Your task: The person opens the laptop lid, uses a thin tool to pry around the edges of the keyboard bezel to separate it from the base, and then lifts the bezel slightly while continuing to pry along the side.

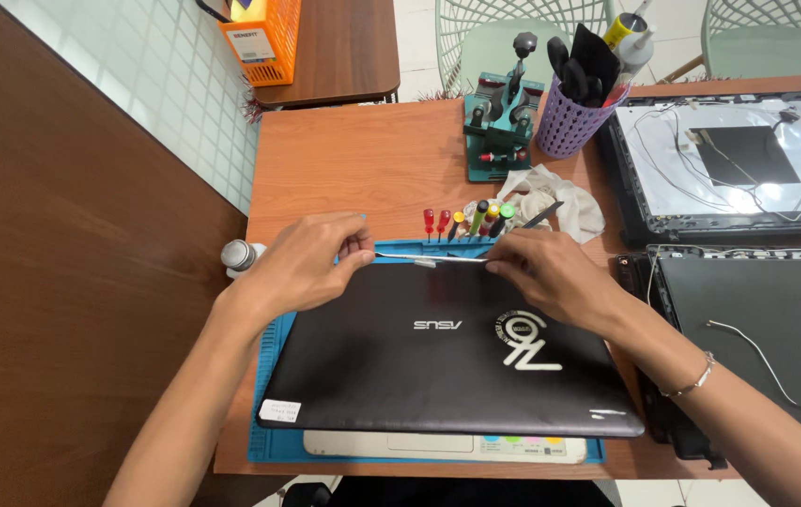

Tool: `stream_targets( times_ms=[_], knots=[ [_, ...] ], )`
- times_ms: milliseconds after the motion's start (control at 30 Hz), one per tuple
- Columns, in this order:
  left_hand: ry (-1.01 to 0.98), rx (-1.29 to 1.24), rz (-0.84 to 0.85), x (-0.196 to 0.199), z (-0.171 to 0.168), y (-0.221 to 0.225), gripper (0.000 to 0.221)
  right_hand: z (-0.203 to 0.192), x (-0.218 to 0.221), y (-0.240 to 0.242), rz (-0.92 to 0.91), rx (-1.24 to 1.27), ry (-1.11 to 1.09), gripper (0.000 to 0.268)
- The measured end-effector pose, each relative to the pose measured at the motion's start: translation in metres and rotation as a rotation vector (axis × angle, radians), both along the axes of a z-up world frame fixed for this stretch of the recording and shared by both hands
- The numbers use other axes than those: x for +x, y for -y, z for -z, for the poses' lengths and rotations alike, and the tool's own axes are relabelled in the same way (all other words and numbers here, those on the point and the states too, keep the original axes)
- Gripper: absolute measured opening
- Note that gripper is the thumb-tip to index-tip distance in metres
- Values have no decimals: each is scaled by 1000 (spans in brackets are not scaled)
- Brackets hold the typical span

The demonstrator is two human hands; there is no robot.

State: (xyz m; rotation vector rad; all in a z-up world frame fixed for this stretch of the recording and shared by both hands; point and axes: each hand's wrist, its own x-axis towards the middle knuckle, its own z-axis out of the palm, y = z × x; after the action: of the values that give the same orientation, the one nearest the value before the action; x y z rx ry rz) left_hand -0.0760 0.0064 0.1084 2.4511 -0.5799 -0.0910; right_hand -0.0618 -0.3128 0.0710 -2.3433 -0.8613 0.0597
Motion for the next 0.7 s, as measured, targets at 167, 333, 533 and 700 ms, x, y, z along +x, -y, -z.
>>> stream_targets(
  times_ms=[167, 333, 533, 700],
  knots=[
    [183, 40, 76, 2, 7, 5, 16, 2, 5, -2, 135, 36, -213, 18],
    [331, 94, 200, 12, 17, 20, 26, 6, 11, -3, 248, 64, -381, 20],
    [506, 157, 283, 31, 44, 38, 21, 23, 23, -3, 297, 160, -619, 24],
    [550, 179, 291, 41, 54, 35, 11, 33, 33, -3, 323, 186, -652, 23]
  ],
)
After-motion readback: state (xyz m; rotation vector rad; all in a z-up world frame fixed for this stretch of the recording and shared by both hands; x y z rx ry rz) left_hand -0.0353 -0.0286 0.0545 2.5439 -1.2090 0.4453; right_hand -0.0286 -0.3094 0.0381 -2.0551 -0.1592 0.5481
